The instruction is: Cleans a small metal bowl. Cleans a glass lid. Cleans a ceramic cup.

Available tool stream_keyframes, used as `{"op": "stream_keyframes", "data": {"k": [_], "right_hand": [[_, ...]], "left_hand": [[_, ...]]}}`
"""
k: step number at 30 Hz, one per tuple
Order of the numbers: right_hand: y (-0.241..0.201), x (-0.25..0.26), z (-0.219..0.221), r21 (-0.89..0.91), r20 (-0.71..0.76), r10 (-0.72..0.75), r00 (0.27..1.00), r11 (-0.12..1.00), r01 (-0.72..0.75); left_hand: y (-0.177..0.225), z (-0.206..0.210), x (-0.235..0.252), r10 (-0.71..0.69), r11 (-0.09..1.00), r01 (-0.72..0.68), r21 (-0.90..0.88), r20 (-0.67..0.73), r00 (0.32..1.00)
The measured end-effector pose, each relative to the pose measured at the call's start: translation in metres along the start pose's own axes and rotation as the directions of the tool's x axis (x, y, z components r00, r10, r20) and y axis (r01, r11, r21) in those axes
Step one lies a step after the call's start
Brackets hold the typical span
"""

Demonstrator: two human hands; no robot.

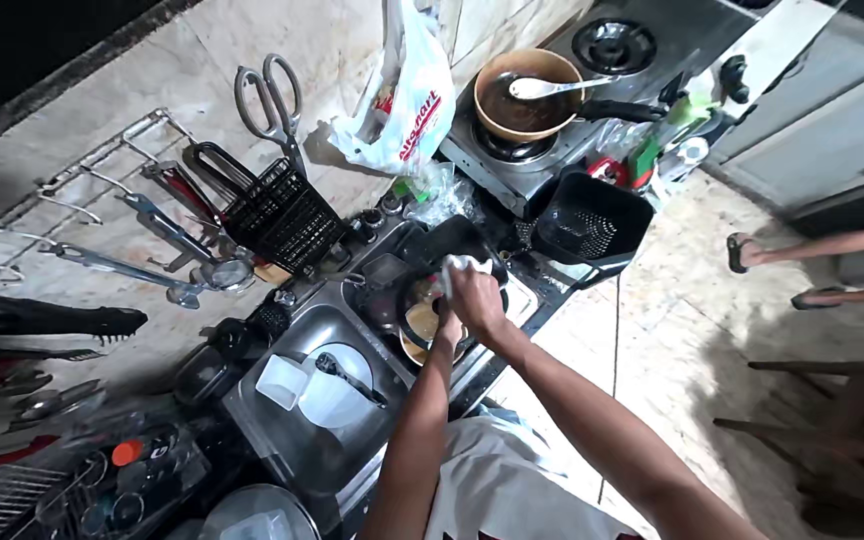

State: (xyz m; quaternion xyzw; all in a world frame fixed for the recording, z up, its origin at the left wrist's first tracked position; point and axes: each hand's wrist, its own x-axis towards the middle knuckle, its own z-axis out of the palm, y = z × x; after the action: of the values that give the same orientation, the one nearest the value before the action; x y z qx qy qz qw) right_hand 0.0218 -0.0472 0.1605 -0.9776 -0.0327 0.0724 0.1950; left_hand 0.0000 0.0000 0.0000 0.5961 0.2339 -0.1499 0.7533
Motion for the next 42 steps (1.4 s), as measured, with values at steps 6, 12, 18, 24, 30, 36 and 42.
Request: {"op": "stream_keyframes", "data": {"k": [6,12,18,24,30,36,42], "right_hand": [[0.095,0.011,0.007,0.536,-0.059,0.184,0.981,0.835,-0.125],[0.107,-0.028,0.069,0.790,0.199,0.294,0.935,0.517,-0.331],[0.074,-0.056,0.073,0.634,0.112,0.383,0.917,0.683,-0.362],[0.029,-0.059,0.087,0.433,0.177,-0.093,0.980,0.901,0.007],[-0.014,-0.039,0.126,0.186,0.444,0.021,0.896,0.976,-0.115],[-0.025,-0.044,0.178,0.184,0.508,-0.219,0.833,0.972,0.144],[-0.037,-0.062,0.166,-0.100,0.585,-0.037,0.810,0.988,0.118]], "left_hand": [[0.014,-0.046,0.013,0.079,0.973,-0.135,-0.189,-0.275,0.958],[0.027,-0.085,-0.014,0.114,0.953,-0.221,-0.208,-0.432,0.895],[0.028,-0.140,-0.050,0.190,0.975,-0.222,-0.009,-0.481,0.856],[0.006,-0.177,-0.067,0.161,0.987,-0.154,0.056,-0.490,0.857],[-0.014,-0.190,-0.071,0.158,0.985,-0.169,0.021,-0.483,0.861],[-0.023,-0.192,-0.070,0.186,0.982,-0.173,0.072,-0.486,0.854],[-0.021,-0.187,-0.071,0.181,0.983,-0.145,0.110,-0.512,0.839]]}}
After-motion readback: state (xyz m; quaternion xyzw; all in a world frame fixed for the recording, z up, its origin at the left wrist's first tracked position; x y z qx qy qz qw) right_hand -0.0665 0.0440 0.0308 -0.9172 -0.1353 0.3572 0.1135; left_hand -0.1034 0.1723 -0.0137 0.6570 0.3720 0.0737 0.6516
